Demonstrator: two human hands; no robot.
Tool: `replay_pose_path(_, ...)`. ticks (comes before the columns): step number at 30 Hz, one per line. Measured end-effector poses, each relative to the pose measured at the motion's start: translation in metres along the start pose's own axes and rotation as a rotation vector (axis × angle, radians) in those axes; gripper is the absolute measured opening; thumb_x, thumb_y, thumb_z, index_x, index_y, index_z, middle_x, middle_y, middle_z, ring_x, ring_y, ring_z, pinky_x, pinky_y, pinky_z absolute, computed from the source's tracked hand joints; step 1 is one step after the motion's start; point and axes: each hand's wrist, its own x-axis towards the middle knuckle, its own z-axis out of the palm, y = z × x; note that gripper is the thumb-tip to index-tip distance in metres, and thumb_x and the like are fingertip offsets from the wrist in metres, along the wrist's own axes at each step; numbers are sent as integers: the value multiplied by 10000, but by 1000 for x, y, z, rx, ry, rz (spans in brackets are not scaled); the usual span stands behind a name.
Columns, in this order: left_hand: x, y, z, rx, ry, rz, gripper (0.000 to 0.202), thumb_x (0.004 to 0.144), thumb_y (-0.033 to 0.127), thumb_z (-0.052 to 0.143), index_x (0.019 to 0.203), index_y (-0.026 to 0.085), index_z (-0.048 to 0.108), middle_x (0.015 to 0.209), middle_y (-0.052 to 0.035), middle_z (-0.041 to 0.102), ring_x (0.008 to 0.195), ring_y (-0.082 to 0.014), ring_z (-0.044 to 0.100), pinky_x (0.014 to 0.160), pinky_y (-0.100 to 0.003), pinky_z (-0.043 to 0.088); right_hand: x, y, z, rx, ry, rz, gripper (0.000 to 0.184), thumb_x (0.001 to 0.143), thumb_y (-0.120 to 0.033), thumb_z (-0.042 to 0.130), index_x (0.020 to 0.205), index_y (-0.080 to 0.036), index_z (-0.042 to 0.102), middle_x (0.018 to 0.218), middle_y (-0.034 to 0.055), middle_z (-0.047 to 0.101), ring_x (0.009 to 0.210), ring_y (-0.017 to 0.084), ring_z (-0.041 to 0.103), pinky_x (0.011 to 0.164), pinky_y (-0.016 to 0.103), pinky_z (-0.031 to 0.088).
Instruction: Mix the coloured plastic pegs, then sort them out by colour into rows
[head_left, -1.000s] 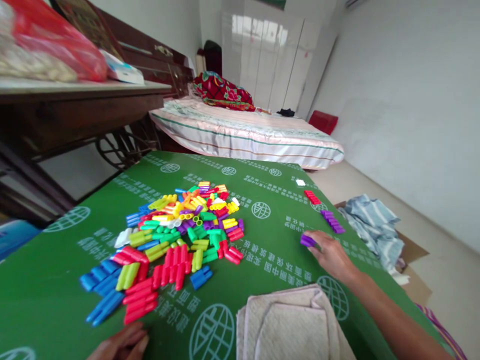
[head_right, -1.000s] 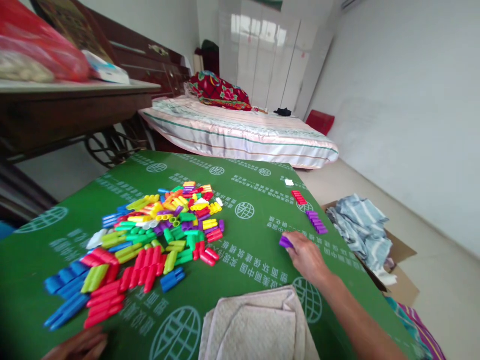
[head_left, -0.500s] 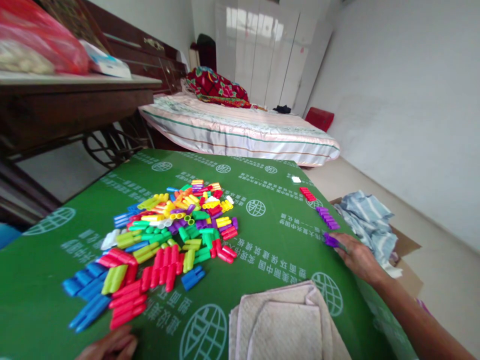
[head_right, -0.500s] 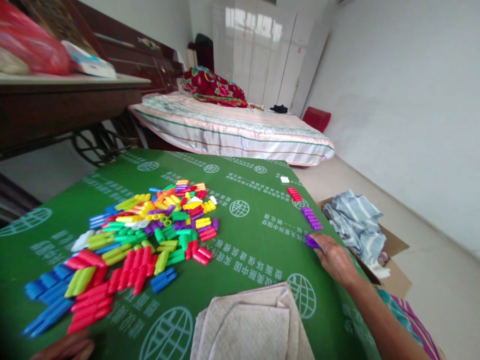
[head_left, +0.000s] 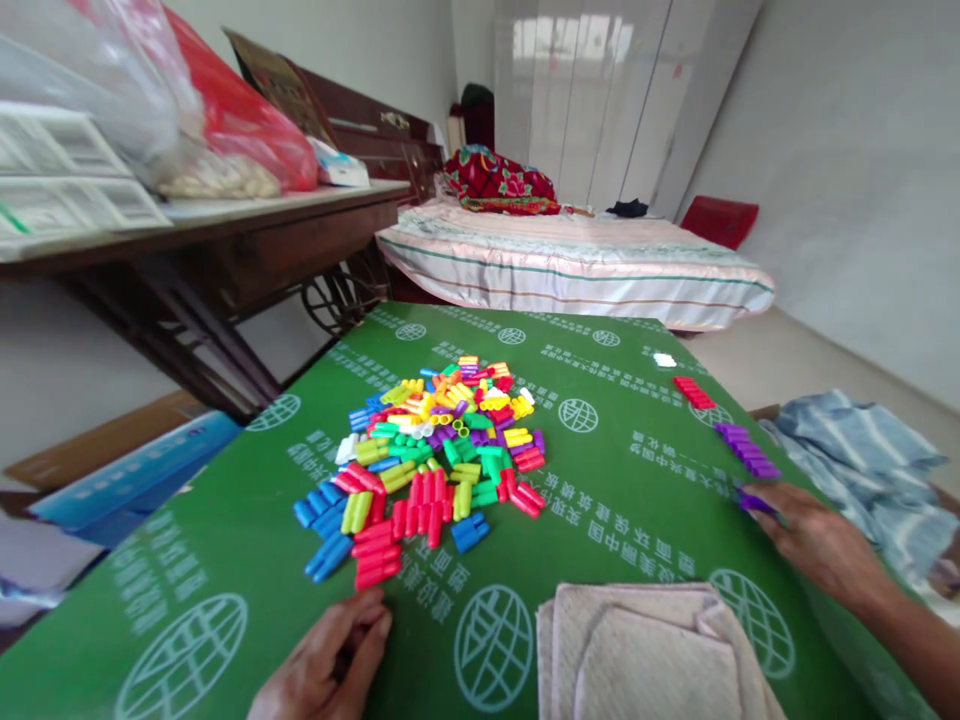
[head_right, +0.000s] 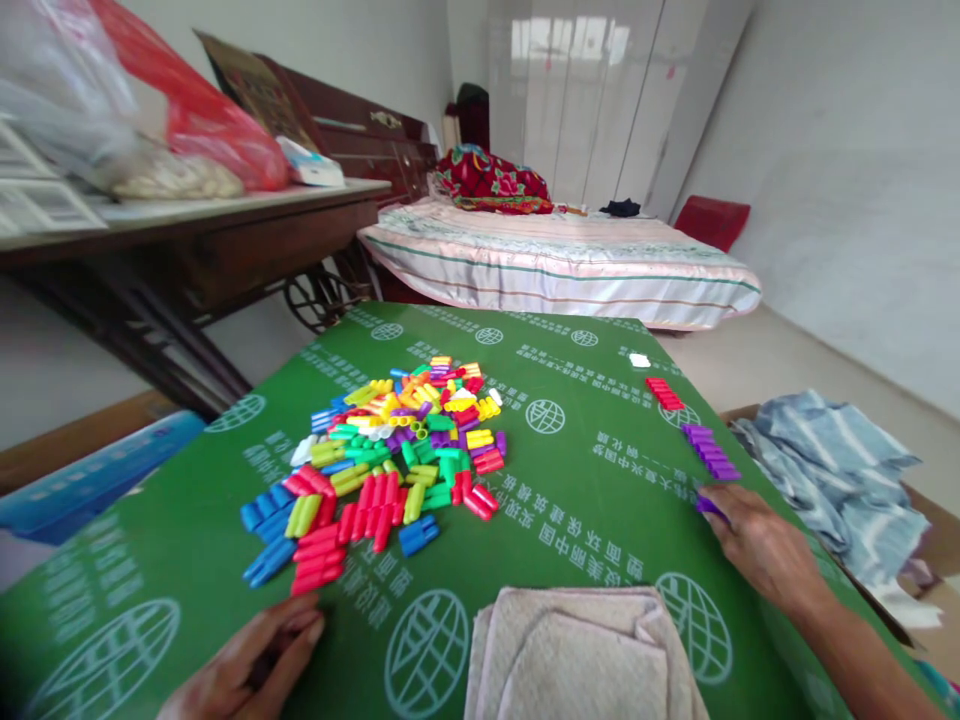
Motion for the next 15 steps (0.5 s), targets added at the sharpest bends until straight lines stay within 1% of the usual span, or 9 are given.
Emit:
replay_pose_path(3,-2,0,-1,-4,-15,5,314,723,557,590,818,280,703,759,38,744,648,-148,695,616,-184,565,-1,1,2,6,11,-3,358,854,-387,416,1007,-237,704,1077,98,695,964,312,661,809,459,561)
replay_pose_path(5,-2,0,-1,-11,-1,11,312,735,553,581,816,277,703,752,37,742,646,-145,694,628,-187,567,-1,2,4,9,9,-1,366,848,-405,417,993,-241,711,1076,110,692,965,330,656,803,478,556)
replay_pose_path(9,-3,3,-2,-27,20,31,309,755,535,568,816,263,700,735,29,739,628,-135,690,581,-167,555,0,3,7,9,-8,37,309,815,-393,472,942,-281,731,1069,165,685,927,344,661,774,476,543)
replay_pose_path(11,-3,5,-2,-36,18,38,289,765,513,567,818,261,696,724,32,736,624,-129,689,569,-159,549,1,3,6,27,-23,42,291,812,-380,491,938,-294,739,1090,192,672,939,343,659,778,467,534)
replay_pose_path(15,-4,7,-4,-34,7,17,266,764,495,576,817,262,693,720,36,734,626,-129,687,571,-160,549,0,7,8,31,-25,44,308,813,-402,488,951,-297,743,1094,189,671,961,342,657,802,459,530)
